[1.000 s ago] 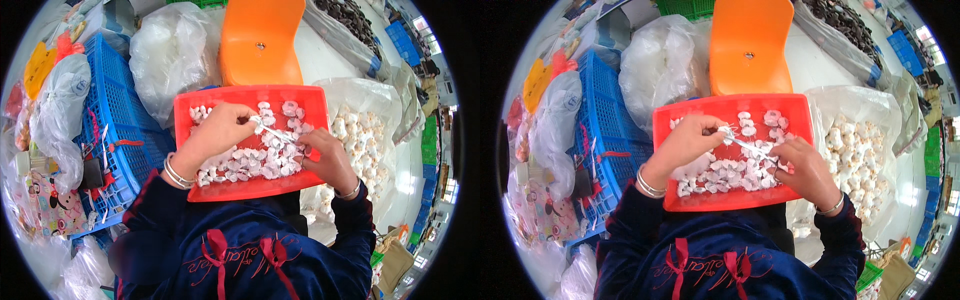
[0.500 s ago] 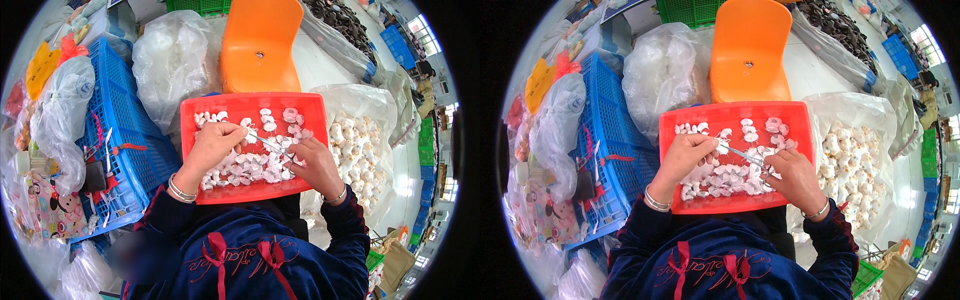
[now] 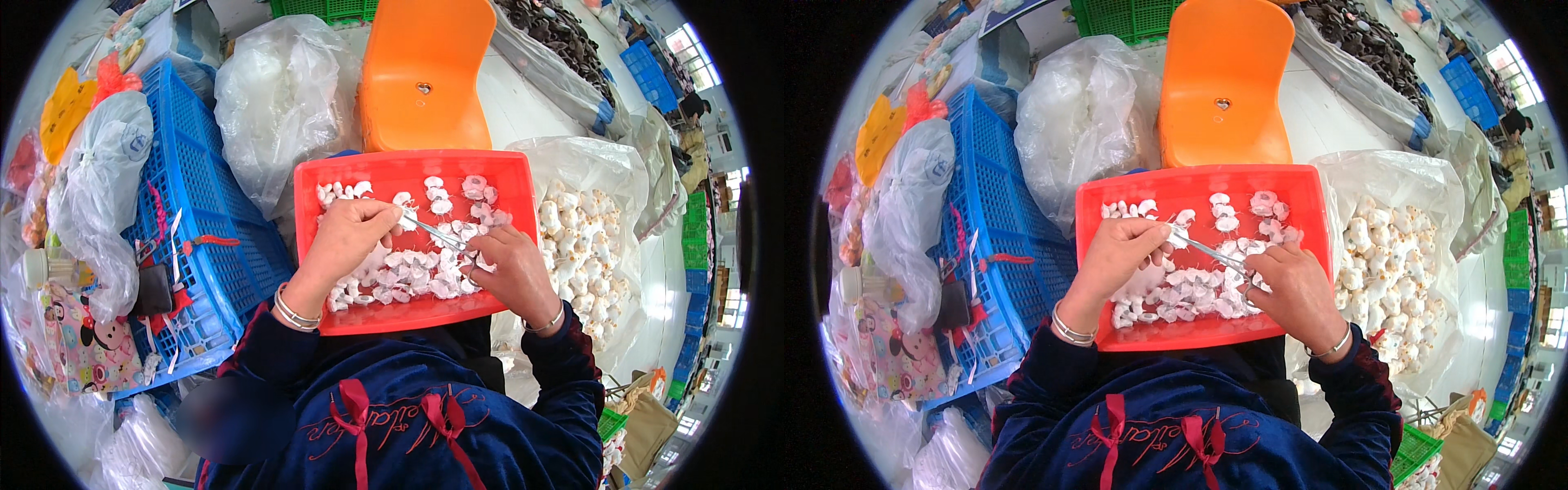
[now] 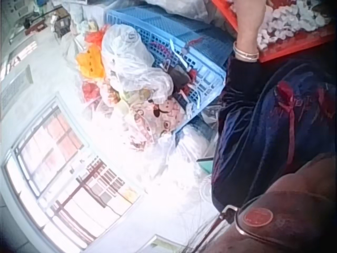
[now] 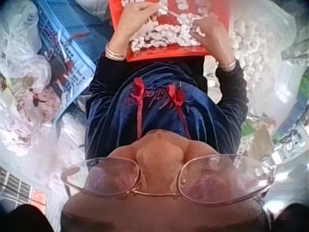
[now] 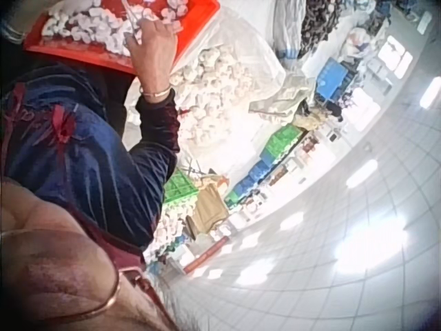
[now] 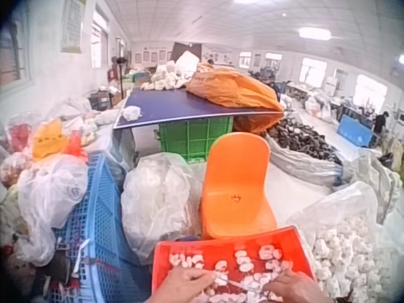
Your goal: The person sits on the floor and uses scissors to trim small white cotton pieces in a red tray. They repeatedly pick up individual pieces, trim them, and place them back into the tray.
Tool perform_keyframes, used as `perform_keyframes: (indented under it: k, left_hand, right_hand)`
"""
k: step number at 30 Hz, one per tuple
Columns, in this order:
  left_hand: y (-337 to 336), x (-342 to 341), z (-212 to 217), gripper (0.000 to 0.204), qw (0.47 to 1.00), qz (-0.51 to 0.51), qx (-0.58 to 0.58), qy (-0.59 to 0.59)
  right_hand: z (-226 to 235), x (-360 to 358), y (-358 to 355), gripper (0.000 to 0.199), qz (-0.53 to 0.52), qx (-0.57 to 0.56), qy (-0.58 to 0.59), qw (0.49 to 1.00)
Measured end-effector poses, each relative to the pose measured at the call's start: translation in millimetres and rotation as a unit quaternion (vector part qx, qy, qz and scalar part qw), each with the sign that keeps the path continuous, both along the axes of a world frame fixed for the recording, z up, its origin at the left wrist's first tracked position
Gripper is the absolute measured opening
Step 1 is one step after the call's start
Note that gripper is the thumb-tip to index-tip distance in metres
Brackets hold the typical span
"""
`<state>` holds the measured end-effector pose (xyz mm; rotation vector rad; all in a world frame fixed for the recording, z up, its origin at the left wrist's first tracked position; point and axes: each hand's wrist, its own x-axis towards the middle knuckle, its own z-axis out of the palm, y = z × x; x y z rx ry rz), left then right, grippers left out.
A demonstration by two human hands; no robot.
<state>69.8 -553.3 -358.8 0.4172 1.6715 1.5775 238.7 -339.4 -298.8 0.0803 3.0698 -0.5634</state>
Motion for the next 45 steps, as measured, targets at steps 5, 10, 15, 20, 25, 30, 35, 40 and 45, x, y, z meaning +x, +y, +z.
perform_keyframes:
  k: [5, 10, 15, 20, 25, 30, 35, 40, 45]
  left_hand:
    - [1.9, 1.5, -4.9, 0.024, 1.000, -0.012, -0.004, 0.004]
    - [2.8, 2.2, -0.8, 0.024, 1.000, -0.020, 0.010, -0.006]
    - [0.3, 1.2, 0.3, 0.025, 1.000, -0.010, 0.005, 0.025]
    - [-2.4, 0.0, -2.0, 0.029, 0.998, -0.010, 0.008, 0.057]
    - [-3.0, 1.1, 2.3, 0.027, 0.994, -0.039, 0.001, 0.107]
    - [8.3, 3.3, 9.2, 0.022, 0.990, -0.046, 0.008, 0.131]
    - [0.7, 5.8, 6.4, 0.012, 0.994, 0.088, 0.043, 0.041]
    - [10.9, 6.9, -5.0, 0.004, 0.983, 0.106, 0.145, 0.049]
    - [7.0, 1.2, -20.2, 0.006, 0.981, 0.110, 0.117, 0.110]
  right_hand:
    - [1.7, -2.1, 0.0, 0.031, -0.002, -0.010, -0.024, 1.000]
    - [4.2, -9.6, -4.0, 0.045, -0.008, -0.012, 0.002, 1.000]
    - [-1.0, -7.5, 0.6, 0.044, -0.005, -0.034, -0.053, 0.998]
    - [-3.3, -8.1, 2.9, 0.033, -0.010, -0.141, -0.079, 0.987]
    - [-14.8, 0.1, 7.6, 0.032, 0.012, -0.219, -0.060, 0.974]
    - [-21.1, 4.9, 13.6, 0.044, 0.022, -0.221, -0.074, 0.972]
    - [-26.6, -14.1, 3.6, 0.053, 0.054, -0.248, -0.060, 0.965]
    - [-40.5, -1.0, 1.9, 0.054, 0.014, -0.254, -0.017, 0.967]
    - [-38.1, 1.8, -2.7, 0.054, 0.001, -0.282, -0.020, 0.959]
